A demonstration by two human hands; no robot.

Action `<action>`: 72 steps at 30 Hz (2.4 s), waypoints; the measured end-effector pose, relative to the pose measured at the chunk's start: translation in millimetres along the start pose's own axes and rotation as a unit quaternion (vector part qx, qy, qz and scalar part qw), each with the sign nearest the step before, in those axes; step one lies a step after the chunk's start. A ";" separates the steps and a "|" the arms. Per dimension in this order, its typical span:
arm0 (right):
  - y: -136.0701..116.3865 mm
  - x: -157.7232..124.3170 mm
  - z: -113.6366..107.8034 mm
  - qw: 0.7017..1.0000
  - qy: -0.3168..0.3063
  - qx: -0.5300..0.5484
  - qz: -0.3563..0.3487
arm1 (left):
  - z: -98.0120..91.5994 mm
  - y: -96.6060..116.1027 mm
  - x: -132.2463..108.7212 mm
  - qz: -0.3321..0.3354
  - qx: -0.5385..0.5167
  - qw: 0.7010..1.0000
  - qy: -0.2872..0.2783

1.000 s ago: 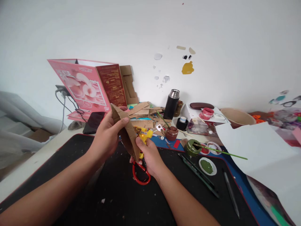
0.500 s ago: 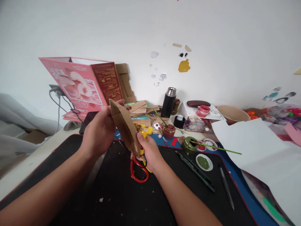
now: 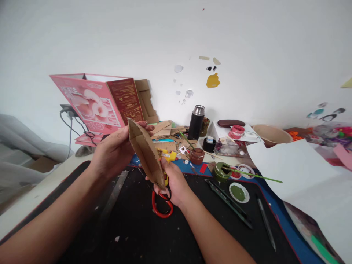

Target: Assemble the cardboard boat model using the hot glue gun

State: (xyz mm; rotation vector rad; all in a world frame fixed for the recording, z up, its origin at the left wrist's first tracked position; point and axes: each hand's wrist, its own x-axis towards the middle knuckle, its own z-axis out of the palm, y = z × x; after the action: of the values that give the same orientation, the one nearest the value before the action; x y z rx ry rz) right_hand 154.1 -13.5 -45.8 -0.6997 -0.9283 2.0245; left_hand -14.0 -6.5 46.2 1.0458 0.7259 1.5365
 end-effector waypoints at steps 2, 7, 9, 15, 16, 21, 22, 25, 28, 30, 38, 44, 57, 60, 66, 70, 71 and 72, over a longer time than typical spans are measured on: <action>-0.5 0.6 -1.0 1.000 -0.011 0.008 -0.004 | 1.5 0.9 -0.4 0.006 0.007 1.000 0.000; -1.3 -1.0 -0.1 0.999 -0.029 0.018 0.006 | 3.8 -0.2 2.1 0.020 0.016 1.000 0.001; -0.9 -1.2 0.3 0.999 -0.036 0.020 0.013 | 4.4 -1.3 3.4 0.021 0.016 1.000 0.003; 1.5 1.1 -2.1 0.999 -0.039 0.018 0.018 | 4.2 -4.7 5.1 0.015 0.007 1.000 0.014; 1.5 1.1 -2.1 0.999 -0.043 0.019 0.018 | 4.0 -5.5 5.4 0.013 0.002 1.000 0.015; 4.1 0.4 0.1 0.998 -0.059 0.015 0.023 | 5.4 -7.8 5.3 -0.003 -0.025 1.000 0.010; 5.7 0.7 0.4 0.998 -0.055 0.008 0.025 | 6.4 -7.6 4.6 -0.006 -0.029 1.000 0.011; 12.1 2.4 0.1 0.999 -0.036 -0.009 0.028 | 9.5 -4.3 0.7 -0.014 -0.022 1.000 0.013; 16.5 3.9 -1.1 0.999 -0.015 -0.034 0.014 | 9.2 2.9 -3.7 0.005 -0.001 1.000 0.018; 15.6 4.5 -2.2 0.999 0.000 -0.048 -0.006 | 6.0 9.3 -5.7 0.036 0.038 0.998 0.032; -12.9 4.2 -9.2 0.982 0.133 -0.034 -0.127 | -11.7 22.6 -1.7 0.175 0.455 0.873 0.031; -29.9 3.1 -12.9 0.974 0.168 0.023 -0.150 | -22.3 -4.3 7.1 0.131 0.563 0.803 -0.143; -21.0 0.0 -4.4 0.981 0.153 -0.014 -0.116 | -17.8 -31.9 0.8 0.187 0.595 0.750 -0.219; -22.8 -0.1 -4.6 0.979 0.166 -0.020 -0.117 | -17.2 -32.3 0.4 0.173 0.573 0.768 -0.229; -28.6 0.4 -8.8 0.973 0.191 -0.024 -0.129 | -17.1 -10.2 4.1 0.137 0.544 0.818 -0.131; -31.8 0.8 -10.6 0.970 0.198 -0.014 -0.139 | -23.1 7.6 10.9 0.114 0.568 0.815 0.019; -32.4 0.6 -10.6 0.970 0.196 -0.014 -0.141 | -24.9 10.1 12.8 0.096 0.585 0.804 0.041; -33.0 0.3 -10.6 0.971 0.193 -0.015 -0.143 | -26.4 11.6 14.6 0.076 0.603 0.792 0.053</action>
State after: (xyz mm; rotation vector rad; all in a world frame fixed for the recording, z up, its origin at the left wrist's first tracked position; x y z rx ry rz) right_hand 175.6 4.6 -25.6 -0.8836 -0.7787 1.5528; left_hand -43.2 7.2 48.6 1.9673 1.8566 1.1628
